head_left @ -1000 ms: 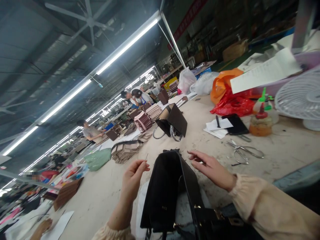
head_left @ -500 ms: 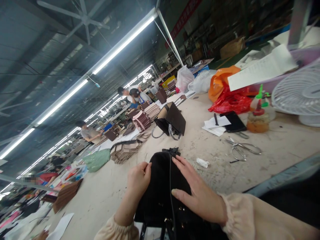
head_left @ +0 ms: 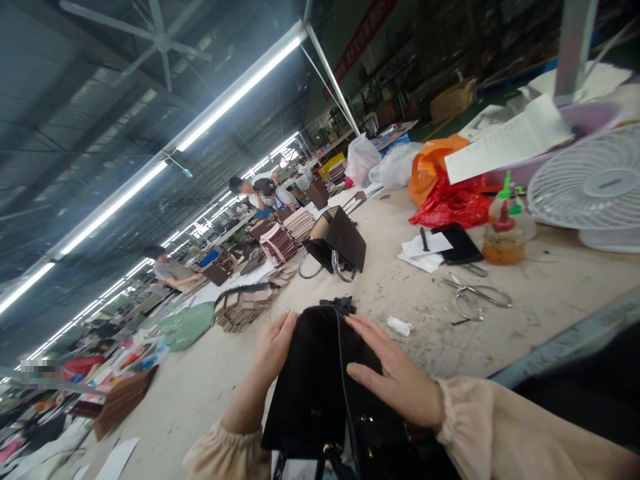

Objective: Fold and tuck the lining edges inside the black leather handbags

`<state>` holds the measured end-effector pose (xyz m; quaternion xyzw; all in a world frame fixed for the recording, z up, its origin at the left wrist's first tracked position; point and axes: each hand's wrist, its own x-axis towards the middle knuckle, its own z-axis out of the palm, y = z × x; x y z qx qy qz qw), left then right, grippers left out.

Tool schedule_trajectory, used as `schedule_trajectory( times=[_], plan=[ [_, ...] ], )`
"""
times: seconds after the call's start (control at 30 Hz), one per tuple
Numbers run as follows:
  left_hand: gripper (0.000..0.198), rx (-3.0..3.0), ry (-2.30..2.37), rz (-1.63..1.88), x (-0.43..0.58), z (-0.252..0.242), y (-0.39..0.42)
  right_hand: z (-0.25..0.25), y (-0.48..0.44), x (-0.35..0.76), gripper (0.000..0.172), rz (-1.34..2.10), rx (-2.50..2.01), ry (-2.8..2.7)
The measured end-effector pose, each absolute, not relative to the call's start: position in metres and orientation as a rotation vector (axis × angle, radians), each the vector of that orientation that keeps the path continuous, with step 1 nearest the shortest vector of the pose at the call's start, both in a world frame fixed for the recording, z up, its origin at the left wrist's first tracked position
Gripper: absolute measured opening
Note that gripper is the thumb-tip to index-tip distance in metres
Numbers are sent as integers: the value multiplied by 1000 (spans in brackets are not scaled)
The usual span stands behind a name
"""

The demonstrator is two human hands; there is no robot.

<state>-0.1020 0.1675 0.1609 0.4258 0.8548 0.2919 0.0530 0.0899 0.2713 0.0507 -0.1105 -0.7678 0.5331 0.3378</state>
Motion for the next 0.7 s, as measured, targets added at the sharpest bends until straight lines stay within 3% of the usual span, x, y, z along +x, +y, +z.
schedule_trajectory(
  times=[0.17, 0.3, 0.4, 0.53, 0.7],
  plan=[
    [49, 964, 2347, 1351, -109, 159, 183, 46, 277, 90, 63, 1406, -297, -1987],
    [40, 912, 2293, 1663, -110, 160, 179, 45, 283, 90, 59, 1440, -287, -1922],
    [33, 1000, 2397, 1604, -111, 161, 166, 44, 285, 90, 56, 1477, -273, -1892],
    [29, 1171, 2606, 1256, -107, 160, 153, 42, 285, 88, 57, 1470, -282, -1923],
    [30, 1142, 2535, 1079, -102, 154, 158, 39, 285, 86, 55, 1424, -288, -1934]
  ],
)
